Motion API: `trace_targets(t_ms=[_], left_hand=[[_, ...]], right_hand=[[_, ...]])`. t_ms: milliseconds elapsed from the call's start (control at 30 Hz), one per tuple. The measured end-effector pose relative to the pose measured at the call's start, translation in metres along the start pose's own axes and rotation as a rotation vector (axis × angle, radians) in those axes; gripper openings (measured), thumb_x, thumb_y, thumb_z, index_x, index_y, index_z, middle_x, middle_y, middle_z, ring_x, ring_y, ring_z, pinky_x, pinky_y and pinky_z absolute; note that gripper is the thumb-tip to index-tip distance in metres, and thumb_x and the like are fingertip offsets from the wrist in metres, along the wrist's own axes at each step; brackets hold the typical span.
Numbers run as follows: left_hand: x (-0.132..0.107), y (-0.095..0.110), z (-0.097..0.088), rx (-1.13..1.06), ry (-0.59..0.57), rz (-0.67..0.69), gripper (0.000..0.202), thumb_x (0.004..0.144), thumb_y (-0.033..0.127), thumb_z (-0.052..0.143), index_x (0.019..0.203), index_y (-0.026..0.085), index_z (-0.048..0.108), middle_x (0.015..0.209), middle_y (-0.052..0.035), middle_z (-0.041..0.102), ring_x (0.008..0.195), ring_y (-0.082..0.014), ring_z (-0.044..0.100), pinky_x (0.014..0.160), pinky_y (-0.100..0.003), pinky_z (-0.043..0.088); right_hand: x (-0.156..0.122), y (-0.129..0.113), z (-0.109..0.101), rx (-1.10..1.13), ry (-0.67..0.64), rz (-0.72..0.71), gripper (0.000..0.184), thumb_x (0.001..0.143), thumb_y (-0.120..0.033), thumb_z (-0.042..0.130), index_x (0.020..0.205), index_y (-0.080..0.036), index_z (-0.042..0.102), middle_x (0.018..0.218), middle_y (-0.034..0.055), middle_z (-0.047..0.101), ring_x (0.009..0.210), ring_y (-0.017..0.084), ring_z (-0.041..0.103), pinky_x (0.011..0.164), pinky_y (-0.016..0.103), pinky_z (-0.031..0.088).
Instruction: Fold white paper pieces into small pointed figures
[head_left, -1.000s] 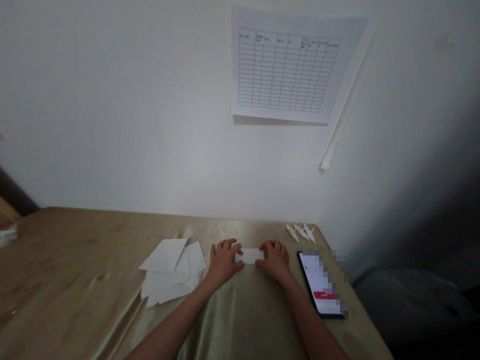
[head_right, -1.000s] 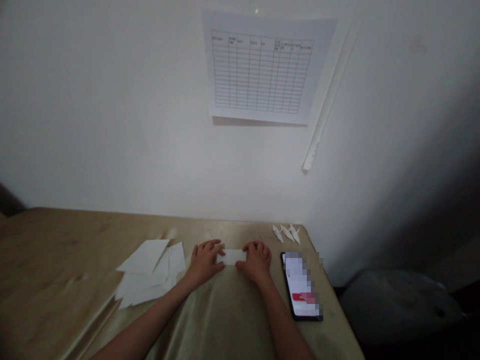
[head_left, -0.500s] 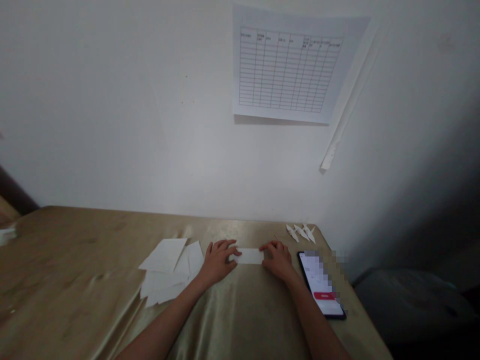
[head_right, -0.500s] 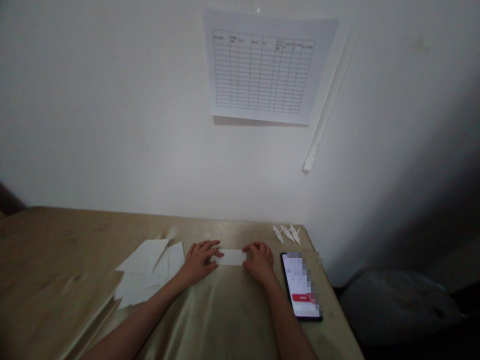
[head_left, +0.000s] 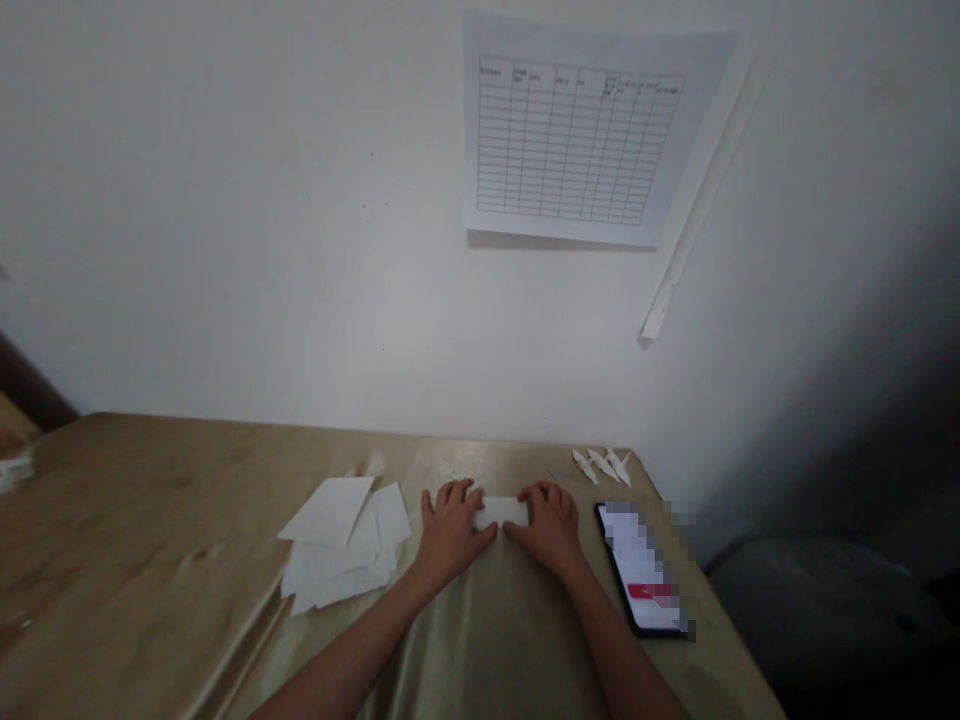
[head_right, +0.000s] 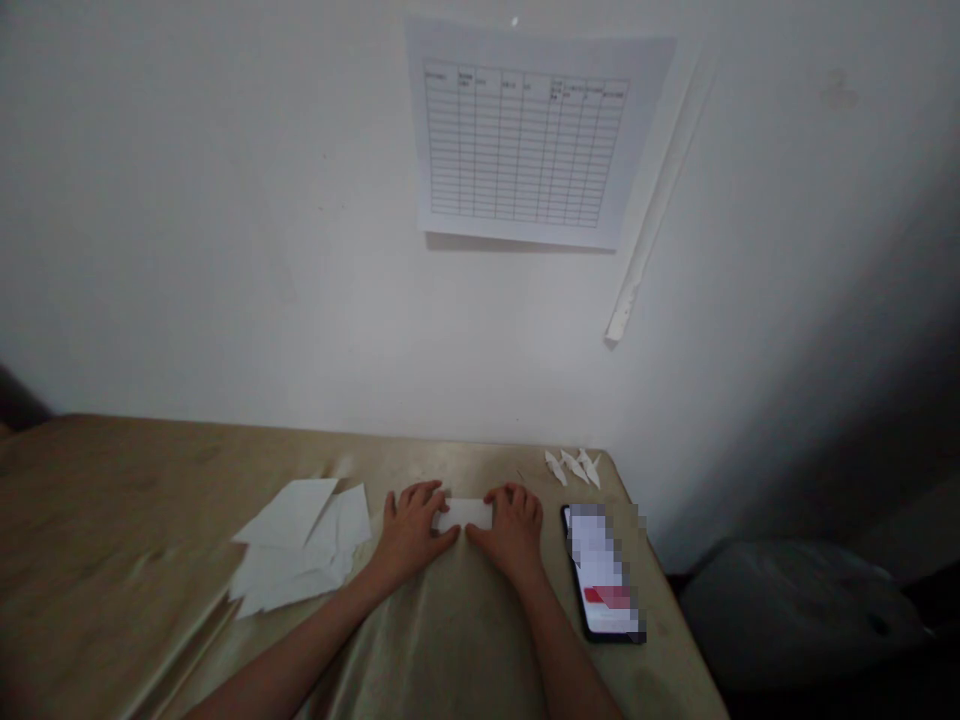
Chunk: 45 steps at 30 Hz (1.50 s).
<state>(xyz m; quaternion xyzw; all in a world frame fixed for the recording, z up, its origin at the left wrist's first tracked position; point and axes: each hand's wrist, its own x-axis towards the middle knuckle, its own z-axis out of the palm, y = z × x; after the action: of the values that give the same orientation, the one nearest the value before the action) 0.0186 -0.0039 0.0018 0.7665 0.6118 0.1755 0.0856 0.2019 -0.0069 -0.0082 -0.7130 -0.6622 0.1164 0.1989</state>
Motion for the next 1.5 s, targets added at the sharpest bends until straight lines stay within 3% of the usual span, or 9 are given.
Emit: trace_targets(t_ms=[333,567,1100,1367,1500], left_hand=[[0.002,0.005,0.005,0.004,0.025,-0.033,0.037,0.078,0.047,0.068,0.108,0.027,0.062,0.142,-0.0092,0.055,0.138,-0.0336,0.040,0.119,-0.065,0.013],[0.003,0.003,0.004,-0.018,0.022,-0.038,0.032,0.077,0.040,0.067,0.105,0.027,0.060,0.140,-0.0066,0.056,0.136,-0.0316,0.042,0.119,-0.063,0.014],[0.014,-0.034,-0.006,-0.082,-0.143,0.061,0.042,0.076,0.020,0.062,0.114,0.036,0.066,0.148,0.0024,0.054,0.140,-0.0248,0.043,0.119,-0.053,0.024],[0.017,-0.046,-0.006,-0.129,-0.122,0.116,0.041,0.075,0.020,0.068,0.112,0.036,0.071,0.146,0.0027,0.058,0.137,-0.0231,0.048,0.119,-0.046,0.029],[0.018,-0.051,-0.003,-0.168,-0.102,0.146,0.033,0.078,0.024,0.070,0.109,0.035,0.074,0.144,0.0013,0.060,0.134,-0.0238,0.051,0.117,-0.045,0.032]], right_hand=[[0.004,-0.005,0.004,-0.014,0.007,0.028,0.052,0.068,-0.053,0.077,0.111,-0.026,0.063,0.130,0.0109,0.054,0.127,0.032,0.044,0.112,0.044,0.024],[0.009,-0.001,0.003,0.013,-0.055,0.051,0.048,0.068,-0.040,0.074,0.114,-0.027,0.063,0.134,0.0093,0.051,0.131,0.031,0.042,0.114,0.042,0.022],[0.015,0.015,-0.003,0.047,-0.113,0.054,0.052,0.070,-0.016,0.059,0.119,-0.032,0.067,0.137,0.0042,0.051,0.131,0.025,0.044,0.113,0.036,0.027],[0.012,0.021,-0.002,0.071,-0.097,0.010,0.057,0.072,-0.015,0.061,0.125,-0.034,0.065,0.139,0.0039,0.051,0.133,0.025,0.043,0.114,0.036,0.028],[0.010,0.025,0.000,0.061,-0.056,-0.044,0.047,0.085,-0.016,0.053,0.126,-0.035,0.066,0.139,0.0046,0.052,0.132,0.023,0.045,0.114,0.036,0.030]])
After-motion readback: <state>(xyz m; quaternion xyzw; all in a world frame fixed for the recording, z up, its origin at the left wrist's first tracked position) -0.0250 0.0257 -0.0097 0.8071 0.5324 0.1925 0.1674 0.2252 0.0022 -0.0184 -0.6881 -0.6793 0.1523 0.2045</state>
